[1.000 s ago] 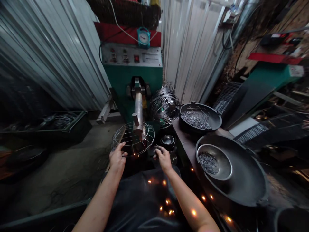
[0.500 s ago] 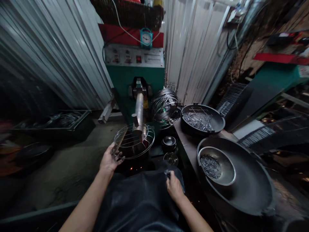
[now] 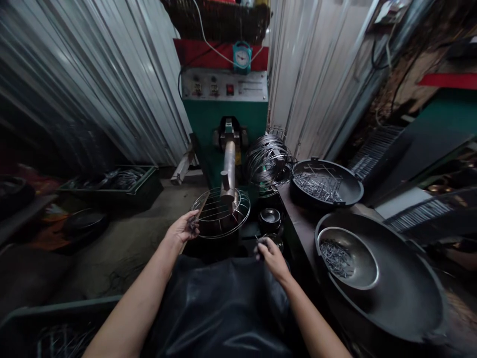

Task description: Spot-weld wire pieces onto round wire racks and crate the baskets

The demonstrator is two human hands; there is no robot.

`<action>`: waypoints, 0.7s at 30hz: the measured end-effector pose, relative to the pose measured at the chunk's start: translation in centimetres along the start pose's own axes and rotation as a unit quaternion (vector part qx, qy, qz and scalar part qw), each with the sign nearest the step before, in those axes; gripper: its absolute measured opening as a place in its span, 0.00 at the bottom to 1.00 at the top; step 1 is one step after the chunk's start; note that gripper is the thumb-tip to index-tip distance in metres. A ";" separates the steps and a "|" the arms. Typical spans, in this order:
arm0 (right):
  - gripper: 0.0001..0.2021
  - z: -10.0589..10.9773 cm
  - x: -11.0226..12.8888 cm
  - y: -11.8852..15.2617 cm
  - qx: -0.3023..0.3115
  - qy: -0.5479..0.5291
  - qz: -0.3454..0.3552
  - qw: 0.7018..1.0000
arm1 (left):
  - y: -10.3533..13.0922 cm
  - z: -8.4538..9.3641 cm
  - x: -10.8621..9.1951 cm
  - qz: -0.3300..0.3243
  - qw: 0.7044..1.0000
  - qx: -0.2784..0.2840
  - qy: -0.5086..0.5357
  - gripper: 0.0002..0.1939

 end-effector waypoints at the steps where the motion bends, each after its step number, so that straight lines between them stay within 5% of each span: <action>1: 0.13 -1.1 1.2 -1.0 -0.013 -0.027 0.025 0.999 | 0.1 0.1 0.2 0.001 1.000 -0.005 0.001 0.16; 5: 0.12 -5.7 3.4 -4.7 -0.017 -0.073 0.102 0.992 | 0.5 0.0 0.3 -0.009 1.000 -0.008 0.005 0.16; 9: 0.08 -8.3 2.7 -6.2 0.023 0.024 0.137 0.990 | 1.0 -0.4 0.3 -0.054 0.998 0.002 0.031 0.16; 15: 0.05 -8.0 1.9 -6.3 0.043 0.075 0.120 0.989 | 2.4 -0.9 0.4 -0.180 0.982 0.023 0.057 0.20; 21: 0.05 -7.3 2.3 -6.5 0.030 0.069 0.118 0.990 | 2.4 -1.4 0.7 -0.174 0.983 0.015 0.058 0.21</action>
Point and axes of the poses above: each hand's wrist, its own y-axis away from the middle knuckle, its own z-axis out of the back of the hand, x = y × z, the point moved 6 cm from there along -y, towards the middle knuckle, and after that the axes turned 15 degrees about z, right-handed, at the moved point
